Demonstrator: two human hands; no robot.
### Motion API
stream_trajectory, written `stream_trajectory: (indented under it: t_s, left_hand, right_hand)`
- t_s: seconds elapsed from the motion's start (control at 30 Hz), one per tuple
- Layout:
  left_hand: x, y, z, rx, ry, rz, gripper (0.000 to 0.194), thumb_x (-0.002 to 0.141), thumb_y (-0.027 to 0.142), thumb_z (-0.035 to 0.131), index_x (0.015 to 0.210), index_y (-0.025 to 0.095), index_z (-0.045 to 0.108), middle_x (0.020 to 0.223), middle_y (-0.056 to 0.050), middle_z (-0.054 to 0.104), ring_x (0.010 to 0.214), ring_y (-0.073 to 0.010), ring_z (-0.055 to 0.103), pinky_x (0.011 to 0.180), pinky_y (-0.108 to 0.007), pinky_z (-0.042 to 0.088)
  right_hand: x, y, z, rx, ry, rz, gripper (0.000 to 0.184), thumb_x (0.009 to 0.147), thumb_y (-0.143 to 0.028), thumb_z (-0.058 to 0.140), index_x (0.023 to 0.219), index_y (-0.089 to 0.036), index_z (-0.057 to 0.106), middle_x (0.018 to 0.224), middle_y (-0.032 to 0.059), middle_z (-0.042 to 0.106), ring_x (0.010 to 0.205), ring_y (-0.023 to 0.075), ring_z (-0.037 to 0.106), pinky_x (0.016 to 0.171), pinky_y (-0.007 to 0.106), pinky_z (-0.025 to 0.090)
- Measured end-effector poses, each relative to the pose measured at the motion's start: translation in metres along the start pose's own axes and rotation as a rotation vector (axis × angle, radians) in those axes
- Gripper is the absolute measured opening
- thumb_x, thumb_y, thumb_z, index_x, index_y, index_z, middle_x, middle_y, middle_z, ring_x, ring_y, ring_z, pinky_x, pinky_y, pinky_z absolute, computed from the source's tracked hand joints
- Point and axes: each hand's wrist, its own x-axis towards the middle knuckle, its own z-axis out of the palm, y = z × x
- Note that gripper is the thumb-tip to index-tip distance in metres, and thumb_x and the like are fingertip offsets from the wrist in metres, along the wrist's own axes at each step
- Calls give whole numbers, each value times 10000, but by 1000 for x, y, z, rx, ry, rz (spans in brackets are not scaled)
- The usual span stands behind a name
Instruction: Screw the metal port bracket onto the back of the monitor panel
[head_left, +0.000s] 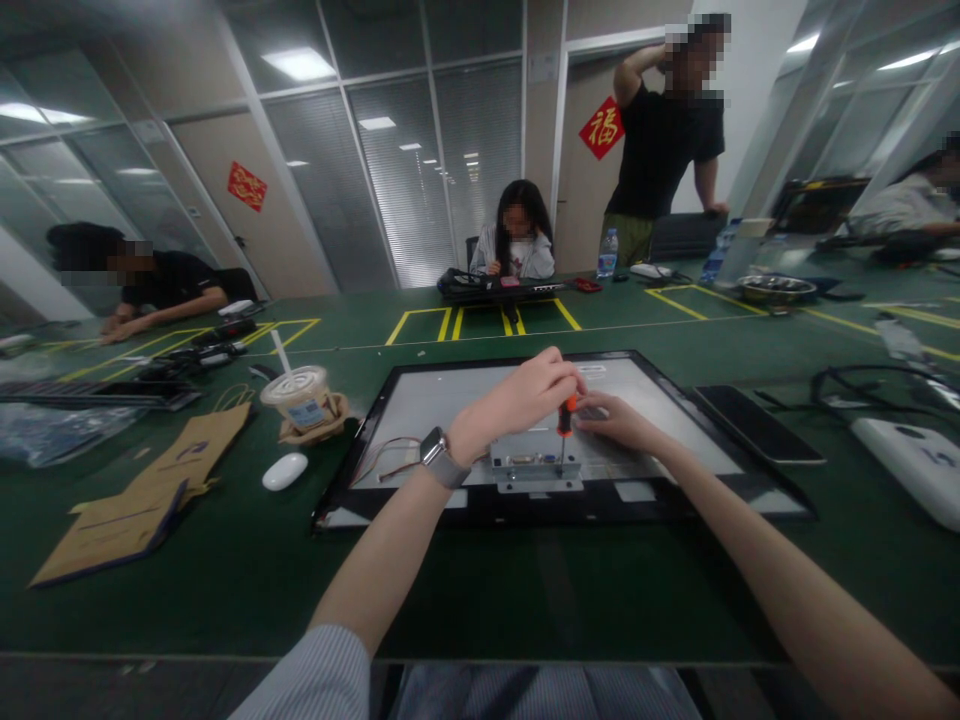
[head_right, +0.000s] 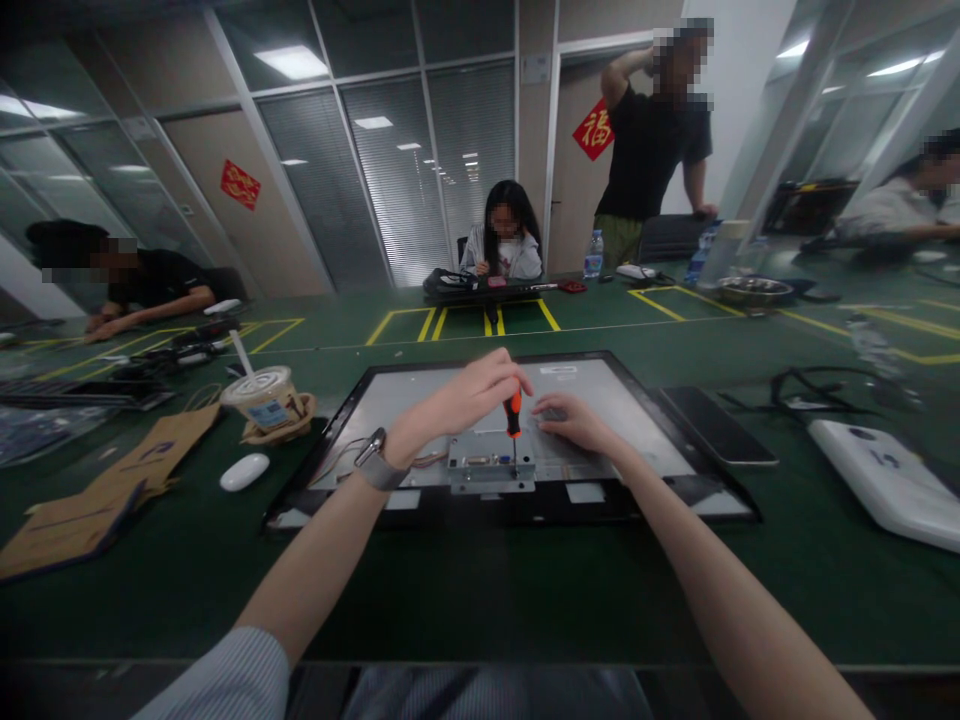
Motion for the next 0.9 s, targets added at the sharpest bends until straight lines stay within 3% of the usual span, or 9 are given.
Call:
stream_trajectory:
  t_s: [0.17, 0.33, 0.47, 0.57, 0.67, 0.77, 0.9]
  left_hand:
    - [4, -2, 5, 5, 33, 18, 257, 991, 329, 468, 923, 176, 663, 865, -32, 588, 773, -154, 531, 756, -305, 440]
    - [4, -8, 6, 31, 87, 2, 370, 961, 490, 544, 760, 181, 569, 772, -11, 559, 685, -133, 484, 646, -281, 380]
    - [1, -9, 6, 165, 127, -22, 459, 994, 552, 460, 704, 197, 474, 721, -9, 540, 651, -139, 465, 625, -299, 345]
    - [-2, -8, 7, 258, 112, -82, 484, 1035, 515, 363, 702, 194, 503, 705, -28, 546, 646, -156, 482, 627, -317, 348]
    - [-4, -7, 5, 257, 94, -93, 450, 1044, 415, 324, 770, 179, 591, 827, -59, 591, 710, -174, 535, 678, -328, 401]
    - [-3, -4, 4, 100, 58, -19, 391, 1019, 276, 317, 921, 159, 677, 1056, -92, 619, 884, -181, 598, 816, -325, 454]
    - [1, -3, 7, -130, -85, 46, 377, 1026, 356, 389, 1113, 170, 705, 1045, -68, 699, 921, -173, 621, 833, -302, 462]
  right_hand:
    - [-1, -5, 0, -11, -12, 8, 290, 807, -404, 625, 1009, -275, 788, 1199, 67, 752, 1178, 345, 643, 1057, 544, 456]
    - [-3, -6, -1, 17, 29, 31, 342, 805, -423, 630, 1070, -265, 777, 1185, 73, 763, 1172, 354, 652, 1051, 541, 457]
    - [-4, -5, -2, 27, 40, 97, 369, 843, -439, 596, 1089, -229, 773, 1111, 88, 784, 1047, 347, 703, 988, 528, 502]
    - [-3, -4, -3, 33, 23, 95, 369, 856, -439, 572, 1070, -221, 779, 1086, 81, 790, 1012, 336, 713, 973, 513, 514]
    - [-2, -3, -3, 29, 19, 80, 355, 859, -436, 567, 1053, -235, 785, 1082, 70, 793, 1026, 332, 710, 984, 500, 512]
    - [-1, -1, -2, 22, 20, 59, 340, 865, -425, 556, 1040, -248, 788, 1081, 60, 795, 1049, 333, 703, 1005, 497, 501]
    - [-1, 0, -1, 0, 32, 63, 351, 869, -396, 543, 1043, -210, 785, 1093, 88, 790, 1036, 348, 707, 978, 500, 516]
